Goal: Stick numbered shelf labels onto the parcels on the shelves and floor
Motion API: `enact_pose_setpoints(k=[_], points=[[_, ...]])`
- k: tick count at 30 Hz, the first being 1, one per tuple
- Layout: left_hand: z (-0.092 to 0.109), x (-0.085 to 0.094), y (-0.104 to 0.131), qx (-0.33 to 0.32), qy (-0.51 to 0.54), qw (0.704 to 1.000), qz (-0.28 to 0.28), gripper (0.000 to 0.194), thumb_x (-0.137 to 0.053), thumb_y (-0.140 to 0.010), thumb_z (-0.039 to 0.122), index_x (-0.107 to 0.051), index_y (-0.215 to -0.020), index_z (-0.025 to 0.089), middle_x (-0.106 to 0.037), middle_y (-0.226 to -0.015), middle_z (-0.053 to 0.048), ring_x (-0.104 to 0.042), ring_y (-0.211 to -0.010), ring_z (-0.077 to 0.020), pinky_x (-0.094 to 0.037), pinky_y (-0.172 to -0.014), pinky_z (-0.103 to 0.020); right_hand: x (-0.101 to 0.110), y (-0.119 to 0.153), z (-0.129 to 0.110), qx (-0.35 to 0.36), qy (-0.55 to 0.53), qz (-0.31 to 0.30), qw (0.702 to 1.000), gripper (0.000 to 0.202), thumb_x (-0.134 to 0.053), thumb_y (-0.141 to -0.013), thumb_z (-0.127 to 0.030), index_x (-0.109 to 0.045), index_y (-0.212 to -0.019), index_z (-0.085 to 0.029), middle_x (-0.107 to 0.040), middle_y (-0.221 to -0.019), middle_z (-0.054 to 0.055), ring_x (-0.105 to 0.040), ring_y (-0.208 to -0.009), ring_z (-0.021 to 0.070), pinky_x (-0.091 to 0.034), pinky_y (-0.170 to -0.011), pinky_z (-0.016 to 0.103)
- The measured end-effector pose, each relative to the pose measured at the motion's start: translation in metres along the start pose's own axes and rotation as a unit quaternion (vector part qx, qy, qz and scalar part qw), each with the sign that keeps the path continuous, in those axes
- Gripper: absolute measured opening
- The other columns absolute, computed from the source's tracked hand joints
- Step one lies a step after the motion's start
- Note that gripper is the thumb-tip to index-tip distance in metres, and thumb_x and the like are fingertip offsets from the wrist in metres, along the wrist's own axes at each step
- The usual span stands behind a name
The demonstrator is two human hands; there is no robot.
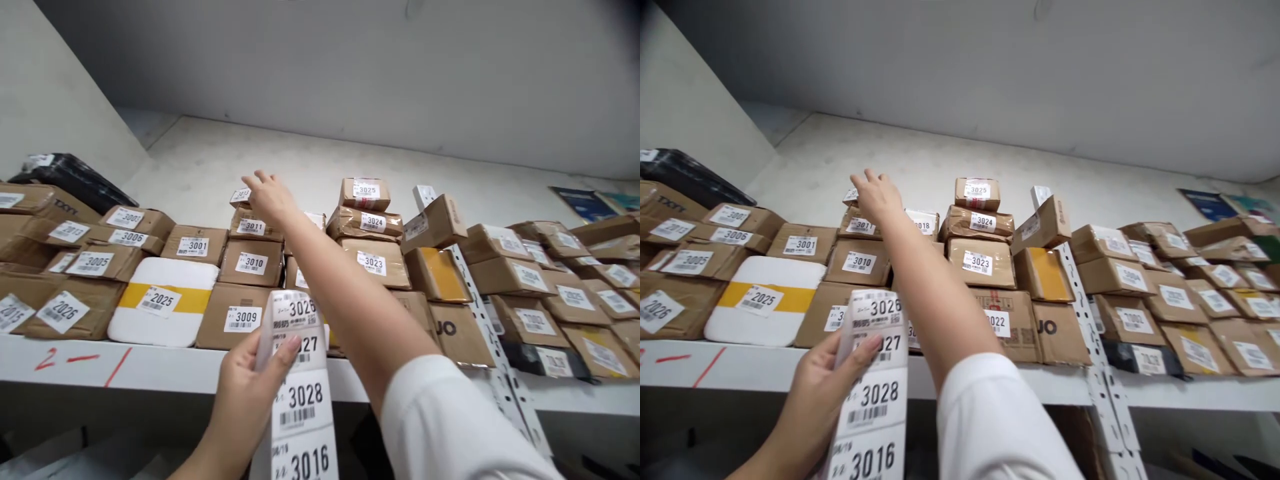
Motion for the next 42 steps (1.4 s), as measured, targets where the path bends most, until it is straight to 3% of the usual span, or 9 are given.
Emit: enact_pose_setpoints(k=[6,12,15,18,21,24,29,36,42], points=[[0.006,0.059,0.027,0.092,-0.013,0.993,0.073,0.044,-0.082,-0.053,0.051,-0.067,-0.084,0.023,-0.071,-0.063,-0.003,-0.063,-0.050,-0.0197,-0.054,-0.047,-0.030,-0.036,-0.020,0.006,-0.019,-0.049,-0.074,0.996,0.037,-0.037,-0.089,-0.014,-0.055,-0.121,-0.021,-0.049,-0.128,0.014,-0.055,-0.102,0.0274,-0.045,-0.089,0.042],[0.010,0.070,0.029,0.109,-0.023,0.989,0.100,0.052,-0.084,-0.046,0.051,-0.067,-0.087,0.024,-0.071,-0.064,-0.003,-0.066,-0.053,-0.0225,-0.056,-0.046,-0.030,-0.031,-0.007,0.033,-0.013,-0.082,-0.059,0.995,0.037,-0.039,-0.088,-0.010,-0.052,-0.121,-0.020,-0.049,-0.128,0.011,-0.052,-0.110,0.0204,-0.038,-0.098,0.033],[0.011,0.063,0.025,0.121,-0.019,0.985,0.121,0.057,-0.085,-0.043,0.051,-0.066,-0.090,0.026,-0.072,-0.064,-0.002,-0.067,-0.053,-0.0257,-0.057,-0.046,-0.035,-0.014,0.004,0.034,-0.039,-0.066,-0.059,0.995,0.041,-0.045,-0.085,-0.008,-0.049,-0.124,-0.020,-0.045,-0.136,0.011,-0.046,-0.121,0.0234,-0.036,-0.101,0.037],[0.016,0.052,0.023,0.107,0.001,0.983,0.151,0.052,-0.086,-0.045,0.046,-0.066,-0.090,0.029,-0.071,-0.062,0.000,-0.065,-0.050,-0.0234,-0.056,-0.043,-0.033,0.027,0.038,0.017,-0.067,-0.147,0.036,0.986,0.041,-0.051,-0.088,-0.022,-0.045,-0.129,-0.021,-0.039,-0.143,0.010,-0.039,-0.127,0.0249,-0.037,-0.101,0.039],[0.022,0.043,0.018,0.062,0.022,0.987,0.150,0.046,-0.084,-0.052,0.044,-0.066,-0.092,0.031,-0.070,-0.061,0.003,-0.063,-0.048,-0.0202,-0.053,-0.040,-0.029,0.055,0.105,-0.010,-0.080,-0.402,-0.043,0.911,0.035,-0.035,-0.094,-0.039,-0.054,-0.119,-0.022,-0.060,-0.119,0.007,-0.059,-0.100,0.0147,-0.050,-0.080,0.027],[0.013,0.025,0.008,0.071,-0.033,0.996,0.049,0.046,-0.078,-0.058,0.051,-0.066,-0.095,0.026,-0.067,-0.056,0.001,-0.059,-0.043,-0.0184,-0.047,-0.035,-0.025,0.067,0.189,-0.027,-0.137,-0.538,-0.165,0.815,0.031,-0.048,-0.087,-0.047,-0.063,-0.100,-0.024,-0.066,-0.096,0.003,-0.061,-0.083,0.0133,-0.052,-0.068,0.026],[-0.020,-0.033,0.000,0.028,-0.117,0.982,-0.142,0.038,-0.072,-0.069,0.048,-0.068,-0.095,0.020,-0.070,-0.081,-0.004,-0.064,-0.070,-0.0178,-0.051,-0.057,-0.022,0.078,0.295,0.002,-0.340,-0.534,-0.054,0.772,0.020,-0.069,-0.071,-0.036,-0.063,-0.081,-0.020,-0.055,-0.065,-0.004,-0.051,-0.058,0.0092,-0.044,-0.054,0.024],[-0.062,-0.121,0.015,-0.024,-0.142,0.969,-0.201,0.034,-0.055,-0.081,0.050,-0.062,-0.078,0.017,-0.060,-0.065,0.000,-0.051,-0.061,-0.0148,-0.038,-0.053,-0.022,0.109,0.370,0.047,-0.463,-0.447,0.022,0.765,0.020,-0.072,-0.065,-0.034,-0.060,-0.072,-0.020,-0.059,-0.068,-0.001,-0.054,-0.062,0.0119,-0.045,-0.054,0.025],[-0.081,-0.148,0.024,-0.085,-0.220,0.960,-0.148,0.043,-0.046,-0.084,0.054,-0.039,-0.059,0.020,-0.035,-0.052,0.006,-0.035,-0.053,-0.0123,-0.027,-0.049,-0.022,0.127,0.399,0.062,-0.484,-0.373,0.080,0.788,0.015,-0.072,-0.065,-0.034,-0.066,-0.070,-0.021,-0.066,-0.069,0.002,-0.059,-0.063,0.0164,-0.048,-0.059,0.030]])
Point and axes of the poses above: each hand's wrist, its own y-axis away from the middle knuckle, its own x-axis out of the back of the hand, z = x × y, the point moved 5 cm from there along -y, towards the middle knuckle
